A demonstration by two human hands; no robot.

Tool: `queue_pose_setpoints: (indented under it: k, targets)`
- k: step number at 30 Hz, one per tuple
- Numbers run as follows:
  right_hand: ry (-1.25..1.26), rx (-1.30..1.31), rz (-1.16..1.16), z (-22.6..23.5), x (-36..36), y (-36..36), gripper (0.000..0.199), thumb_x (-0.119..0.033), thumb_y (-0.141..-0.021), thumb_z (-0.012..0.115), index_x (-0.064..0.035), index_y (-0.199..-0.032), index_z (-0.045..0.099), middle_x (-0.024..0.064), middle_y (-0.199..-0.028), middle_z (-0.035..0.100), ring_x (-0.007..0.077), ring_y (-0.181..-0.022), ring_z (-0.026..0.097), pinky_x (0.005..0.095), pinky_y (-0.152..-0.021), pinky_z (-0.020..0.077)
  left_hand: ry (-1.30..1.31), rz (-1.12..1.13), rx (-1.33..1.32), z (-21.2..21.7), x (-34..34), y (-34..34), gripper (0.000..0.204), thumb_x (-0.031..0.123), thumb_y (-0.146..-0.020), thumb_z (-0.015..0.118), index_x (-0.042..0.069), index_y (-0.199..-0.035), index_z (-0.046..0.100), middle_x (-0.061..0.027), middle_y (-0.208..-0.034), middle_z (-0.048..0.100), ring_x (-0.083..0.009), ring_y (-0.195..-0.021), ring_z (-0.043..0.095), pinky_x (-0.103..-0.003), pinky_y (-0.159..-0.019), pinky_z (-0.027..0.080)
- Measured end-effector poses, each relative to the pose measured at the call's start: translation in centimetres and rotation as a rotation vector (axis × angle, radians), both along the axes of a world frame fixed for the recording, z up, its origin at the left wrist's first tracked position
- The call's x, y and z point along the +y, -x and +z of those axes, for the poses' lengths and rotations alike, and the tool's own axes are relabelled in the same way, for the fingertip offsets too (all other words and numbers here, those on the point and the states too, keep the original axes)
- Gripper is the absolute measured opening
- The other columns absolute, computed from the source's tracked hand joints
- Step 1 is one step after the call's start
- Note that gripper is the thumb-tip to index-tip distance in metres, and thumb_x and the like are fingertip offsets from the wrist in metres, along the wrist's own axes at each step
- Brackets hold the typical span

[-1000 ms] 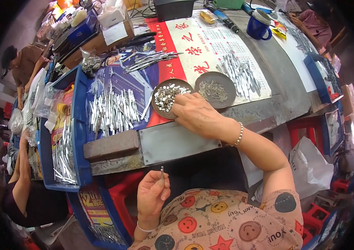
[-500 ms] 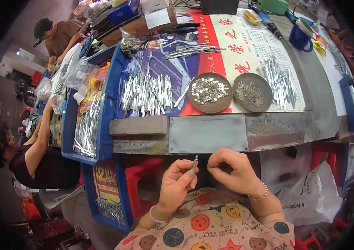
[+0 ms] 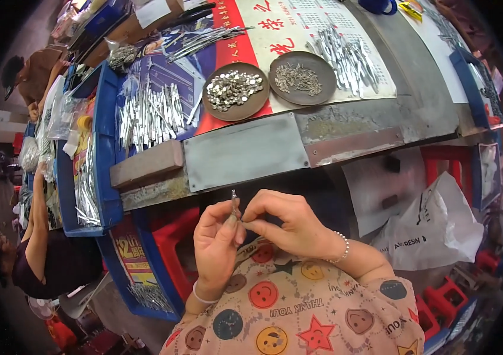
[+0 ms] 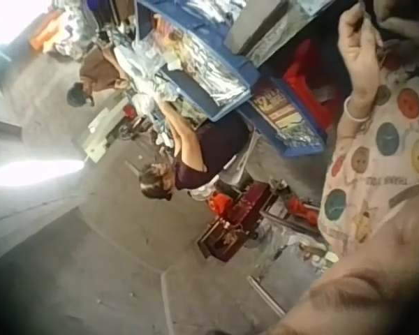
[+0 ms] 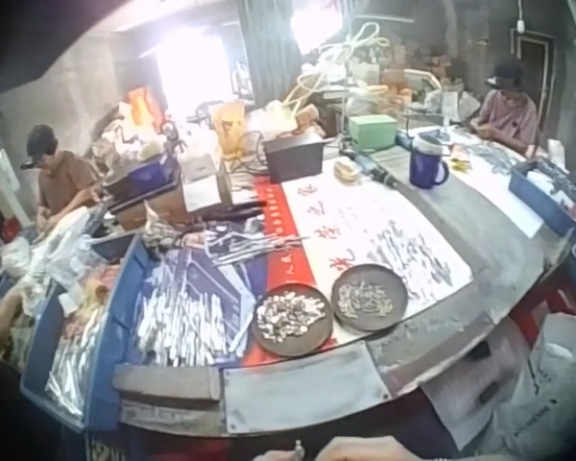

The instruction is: Assembling small metal and plastic electronic or mechanical components manually at a workshop bench.

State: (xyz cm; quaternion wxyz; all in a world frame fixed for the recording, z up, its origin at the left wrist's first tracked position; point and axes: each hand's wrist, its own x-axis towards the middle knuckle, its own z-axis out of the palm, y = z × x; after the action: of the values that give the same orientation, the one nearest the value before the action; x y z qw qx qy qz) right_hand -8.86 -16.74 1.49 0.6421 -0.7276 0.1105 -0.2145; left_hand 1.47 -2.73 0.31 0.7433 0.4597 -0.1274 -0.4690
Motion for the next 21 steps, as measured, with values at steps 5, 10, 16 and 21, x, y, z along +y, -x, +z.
queue_pose_setpoints:
  k: [5,10,16,21]
  targets:
    - [0.08,-0.046,-0.045,-0.1,0.5,-0.3,0.012,0.005,-0.076,0.066,-0.0001,-0.085,0.059,0.0092,-0.08,0.059,0.0226,-0.072,0.06,0.029,-0.063,0.0484,0.014,-0.061,-0.034,-0.4,0.1,0.5,0.027,0.0,-0.093,0.05,-0.002,-0.12,0.053,-0.0021,-0.102,0.051,-0.0051,-0.07,0.048,-0.018,-0.063,0.041]
    - [0.114,-0.064,-0.098,-0.2,0.6,-0.2,0.014,0.007,-0.075,0.065,0.0001,-0.085,0.058,0.011,-0.082,0.059,0.0229,-0.073,0.061,0.0293,-0.065,0.0491,0.037,-0.024,-0.097,0.0,-0.2,1.4,0.026,-0.005,-0.091,0.048,-0.002,-0.116,0.054,-0.0055,-0.102,0.053,-0.0079,-0.069,0.047,-0.02,-0.062,0.04]
    - [-0.569,-0.033,-0.021,-0.5,0.7,0.6,0.013,0.007,-0.079,0.064,-0.0008,-0.085,0.054,0.0066,-0.089,0.058,0.0127,-0.082,0.057,0.025,-0.074,0.0481,0.129,-0.077,-0.288,-0.2,-0.3,1.9,0.028,-0.003,-0.094,0.048,0.003,-0.121,0.052,-0.0039,-0.103,0.045,-0.0055,-0.072,0.048,-0.018,-0.061,0.042]
    - [-0.914,-0.05,0.161,-1.0,-0.2,0.1,0.014,0.002,-0.078,0.068,-0.0012,-0.083,0.055,0.0066,-0.089,0.058,0.0127,-0.082,0.057,0.0244,-0.074,0.0482,0.172,-0.068,-0.344,0.1,-0.1,2.1,0.027,-0.004,-0.094,0.047,0.003,-0.119,0.052,-0.0045,-0.102,0.044,-0.0058,-0.071,0.048,-0.018,-0.058,0.041]
